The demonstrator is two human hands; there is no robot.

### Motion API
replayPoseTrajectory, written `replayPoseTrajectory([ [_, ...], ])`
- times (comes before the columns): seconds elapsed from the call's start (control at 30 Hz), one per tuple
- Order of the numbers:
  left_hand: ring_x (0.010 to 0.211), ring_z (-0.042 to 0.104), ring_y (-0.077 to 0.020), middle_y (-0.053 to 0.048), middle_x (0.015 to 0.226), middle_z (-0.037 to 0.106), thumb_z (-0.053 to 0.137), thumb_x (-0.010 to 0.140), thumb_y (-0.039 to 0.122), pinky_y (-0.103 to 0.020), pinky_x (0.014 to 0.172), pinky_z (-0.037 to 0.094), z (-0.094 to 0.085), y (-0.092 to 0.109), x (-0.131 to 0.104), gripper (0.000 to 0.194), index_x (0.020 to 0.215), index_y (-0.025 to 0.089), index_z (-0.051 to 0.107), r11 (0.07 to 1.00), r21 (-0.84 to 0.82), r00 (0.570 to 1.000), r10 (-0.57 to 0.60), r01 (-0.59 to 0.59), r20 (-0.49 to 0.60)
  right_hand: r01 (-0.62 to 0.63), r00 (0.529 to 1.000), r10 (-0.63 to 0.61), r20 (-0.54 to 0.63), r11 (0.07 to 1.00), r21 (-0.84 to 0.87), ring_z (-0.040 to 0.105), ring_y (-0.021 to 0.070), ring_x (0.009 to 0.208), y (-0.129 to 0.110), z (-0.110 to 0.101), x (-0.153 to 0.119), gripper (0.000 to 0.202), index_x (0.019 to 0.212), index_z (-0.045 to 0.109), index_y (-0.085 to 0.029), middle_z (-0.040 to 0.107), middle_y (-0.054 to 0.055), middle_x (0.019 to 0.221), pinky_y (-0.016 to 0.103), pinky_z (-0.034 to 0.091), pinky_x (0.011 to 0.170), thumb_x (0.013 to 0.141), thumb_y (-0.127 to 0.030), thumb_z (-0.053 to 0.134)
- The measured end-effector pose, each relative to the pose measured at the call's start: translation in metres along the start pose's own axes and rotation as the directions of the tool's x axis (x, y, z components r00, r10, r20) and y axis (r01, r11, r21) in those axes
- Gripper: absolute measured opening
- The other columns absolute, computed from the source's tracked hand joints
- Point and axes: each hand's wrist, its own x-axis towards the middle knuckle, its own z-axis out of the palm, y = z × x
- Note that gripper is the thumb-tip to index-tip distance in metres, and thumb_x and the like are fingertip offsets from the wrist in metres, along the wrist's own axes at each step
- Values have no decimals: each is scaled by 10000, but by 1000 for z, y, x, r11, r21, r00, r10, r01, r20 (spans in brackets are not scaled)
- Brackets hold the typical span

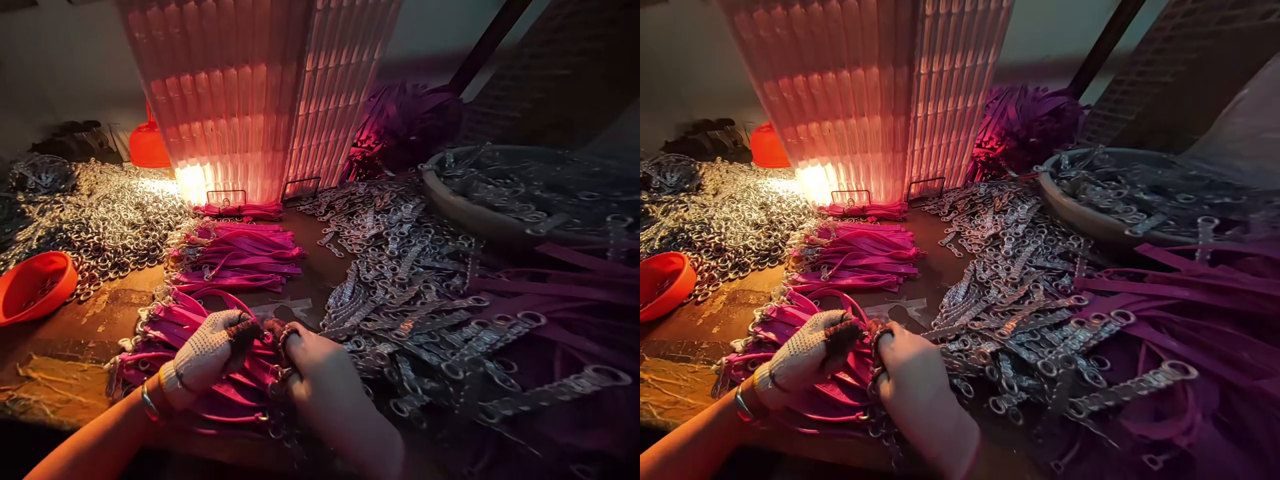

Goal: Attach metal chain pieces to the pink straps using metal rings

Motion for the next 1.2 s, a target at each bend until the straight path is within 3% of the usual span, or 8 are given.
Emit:
replayPoseTrajectory([
  [0.13, 444, 347, -59, 49, 530, 439, 539, 911, 526, -184, 412, 252, -2, -10, -3, 414, 715, 164, 489, 983, 181, 1000, -1, 4, -17, 92, 993, -107, -43, 960, -265, 506, 177, 599, -10, 15, -1, 151, 682, 613, -193, 626, 59, 725, 313, 298, 551, 621, -72, 544],
  [0.23, 516, 388, -69, 34, 600, 480, 522, 932, 456, -189, 476, 305, -7, -11, -3, 371, 718, 155, 504, 943, 316, 995, 94, -103, 43, 149, 967, -209, -143, 928, -342, 462, 172, 603, -8, 22, -3, 128, 655, 587, -196, 610, 63, 720, 318, 260, 554, 697, -81, 550],
  [0.47, 706, 584, -178, -42, 761, 654, 526, 810, 145, -262, 657, 436, -4, -40, 1, 139, 861, 172, 653, 692, 662, 947, 311, -287, 86, 178, 971, -215, -104, 941, -286, 502, 188, 653, 1, 22, -2, 207, 722, 612, -184, 625, 83, 782, 305, 333, 588, 630, -41, 494],
  [0.53, 766, 616, -196, -50, 815, 681, 509, 813, 129, -276, 717, 475, -2, -49, 2, 194, 905, 177, 673, 725, 613, 941, 326, -313, 94, 145, 980, -177, -96, 952, -268, 522, 189, 654, 1, 17, -3, 245, 756, 621, -182, 638, 84, 794, 301, 357, 593, 617, -33, 486],
  [0.7, 909, 635, -234, -76, 967, 708, 519, 902, 276, -341, 850, 526, -1, -68, -2, 226, 978, 173, 706, 849, 459, 952, 306, -262, -23, 125, 976, -83, 202, 970, -209, 635, 211, 770, -4, -4, 5, 368, 979, 648, -163, 700, 92, 896, 286, 431, 665, 661, -44, 505],
  [0.87, 975, 629, -263, -88, 1003, 713, 561, 863, 261, -398, 937, 508, -1, -82, -4, 222, 1005, 206, 723, 813, 548, 939, 318, -199, -129, -33, 845, 242, 477, 914, -405, 699, 246, 726, -15, -13, 25, 214, 913, 645, -169, 735, 90, 797, 299, 332, 546, 766, -70, 526],
  [1.07, 844, 621, -213, -74, 898, 704, 518, 851, 187, -326, 808, 505, 0, -75, 0, 198, 905, 177, 708, 776, 585, 942, 331, -238, -56, 231, 848, -9, 529, 906, -354, 690, 238, 646, -17, -6, 23, 69, 826, 630, -148, 710, 104, 700, 317, 262, 504, 790, -131, 574],
  [1.2, 659, 510, -143, -24, 684, 609, 513, 830, 155, -257, 635, 422, 2, -58, 5, 166, 698, 151, 614, 814, 501, 954, 285, -294, 96, 269, 832, -21, 554, 889, -370, 686, 238, 617, -16, -9, 19, 105, 844, 646, -142, 708, 101, 678, 313, 229, 486, 815, -119, 548],
])
